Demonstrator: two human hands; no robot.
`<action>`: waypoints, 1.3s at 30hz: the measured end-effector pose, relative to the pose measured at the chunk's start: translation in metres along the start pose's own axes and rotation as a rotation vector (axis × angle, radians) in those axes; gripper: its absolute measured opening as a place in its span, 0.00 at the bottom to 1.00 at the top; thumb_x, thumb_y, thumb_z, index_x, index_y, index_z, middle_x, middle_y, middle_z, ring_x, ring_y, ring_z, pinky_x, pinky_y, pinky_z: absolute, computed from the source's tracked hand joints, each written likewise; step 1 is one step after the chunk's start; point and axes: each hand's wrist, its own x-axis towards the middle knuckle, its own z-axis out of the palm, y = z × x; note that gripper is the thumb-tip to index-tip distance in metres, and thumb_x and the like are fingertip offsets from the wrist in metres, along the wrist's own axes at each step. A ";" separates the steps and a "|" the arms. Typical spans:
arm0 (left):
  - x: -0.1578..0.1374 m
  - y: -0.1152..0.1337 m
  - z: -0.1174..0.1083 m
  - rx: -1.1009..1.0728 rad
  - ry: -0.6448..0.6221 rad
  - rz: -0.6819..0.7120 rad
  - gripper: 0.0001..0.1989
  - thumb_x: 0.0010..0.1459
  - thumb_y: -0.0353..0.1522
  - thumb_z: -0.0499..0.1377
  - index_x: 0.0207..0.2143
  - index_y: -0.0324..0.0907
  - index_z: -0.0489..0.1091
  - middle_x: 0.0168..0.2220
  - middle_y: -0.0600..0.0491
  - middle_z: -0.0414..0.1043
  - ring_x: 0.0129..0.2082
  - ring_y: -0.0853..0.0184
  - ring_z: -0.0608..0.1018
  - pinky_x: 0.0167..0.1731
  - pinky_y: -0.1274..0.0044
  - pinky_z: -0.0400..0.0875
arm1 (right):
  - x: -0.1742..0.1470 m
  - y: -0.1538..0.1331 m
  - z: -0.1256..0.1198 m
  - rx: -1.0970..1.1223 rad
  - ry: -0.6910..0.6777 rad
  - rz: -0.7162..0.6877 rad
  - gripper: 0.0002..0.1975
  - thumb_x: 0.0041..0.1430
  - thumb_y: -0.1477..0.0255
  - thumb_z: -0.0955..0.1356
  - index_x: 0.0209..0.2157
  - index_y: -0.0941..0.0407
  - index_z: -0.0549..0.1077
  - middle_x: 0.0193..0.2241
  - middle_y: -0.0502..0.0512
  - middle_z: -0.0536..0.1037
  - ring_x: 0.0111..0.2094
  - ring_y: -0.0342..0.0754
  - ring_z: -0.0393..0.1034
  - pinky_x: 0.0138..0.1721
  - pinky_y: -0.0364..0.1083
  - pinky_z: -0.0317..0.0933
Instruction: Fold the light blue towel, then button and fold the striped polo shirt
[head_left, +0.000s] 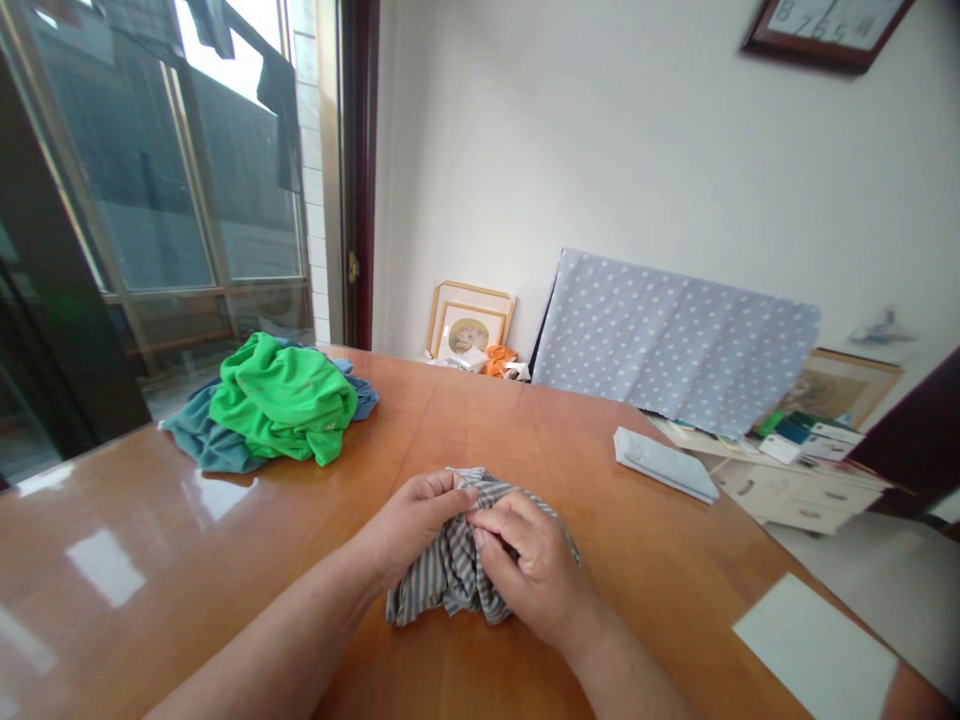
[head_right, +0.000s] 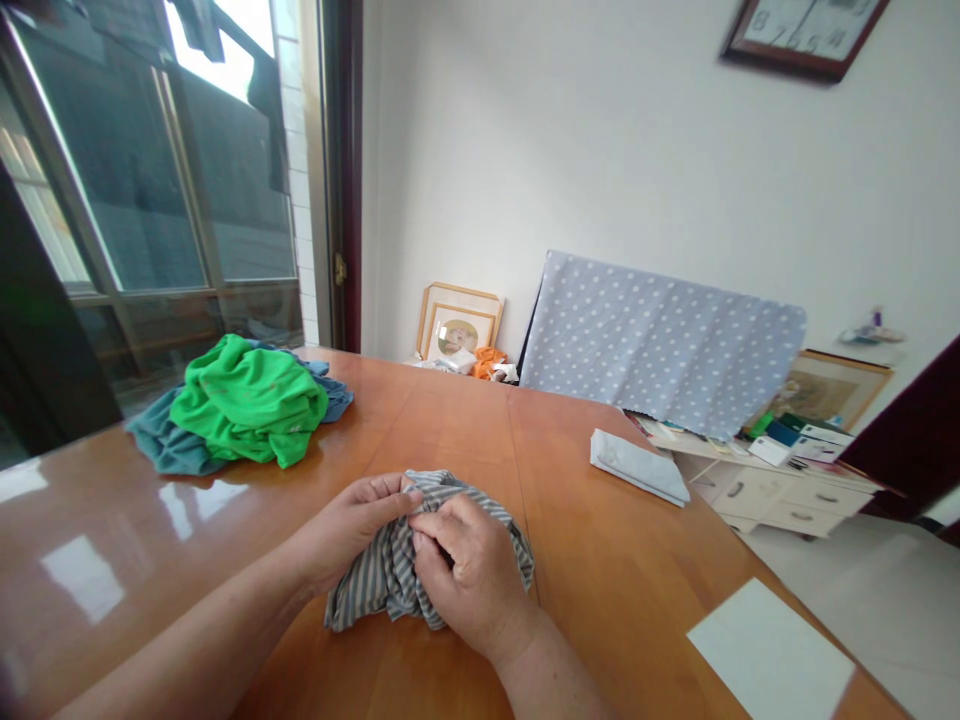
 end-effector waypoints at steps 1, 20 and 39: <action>0.001 -0.001 -0.001 -0.002 0.016 0.003 0.13 0.56 0.40 0.66 0.32 0.38 0.75 0.31 0.51 0.76 0.32 0.67 0.75 0.37 0.76 0.67 | 0.000 0.000 0.000 0.012 -0.001 0.001 0.13 0.63 0.75 0.65 0.46 0.51 0.77 0.34 0.53 0.74 0.35 0.46 0.70 0.38 0.46 0.65; 0.007 0.004 -0.010 -0.150 0.319 0.043 0.18 0.50 0.33 0.69 0.43 0.42 0.71 0.31 0.56 0.74 0.30 0.69 0.76 0.35 0.78 0.68 | -0.001 0.015 -0.008 0.184 0.135 0.286 0.10 0.65 0.68 0.65 0.30 0.54 0.73 0.26 0.48 0.73 0.29 0.44 0.66 0.31 0.43 0.59; 0.007 0.009 -0.017 0.157 0.462 0.276 0.27 0.54 0.42 0.67 0.54 0.43 0.67 0.51 0.48 0.73 0.51 0.61 0.74 0.49 0.73 0.65 | -0.006 0.054 -0.003 0.328 -0.095 0.556 0.08 0.59 0.68 0.68 0.38 0.54 0.77 0.34 0.52 0.81 0.38 0.52 0.74 0.41 0.50 0.66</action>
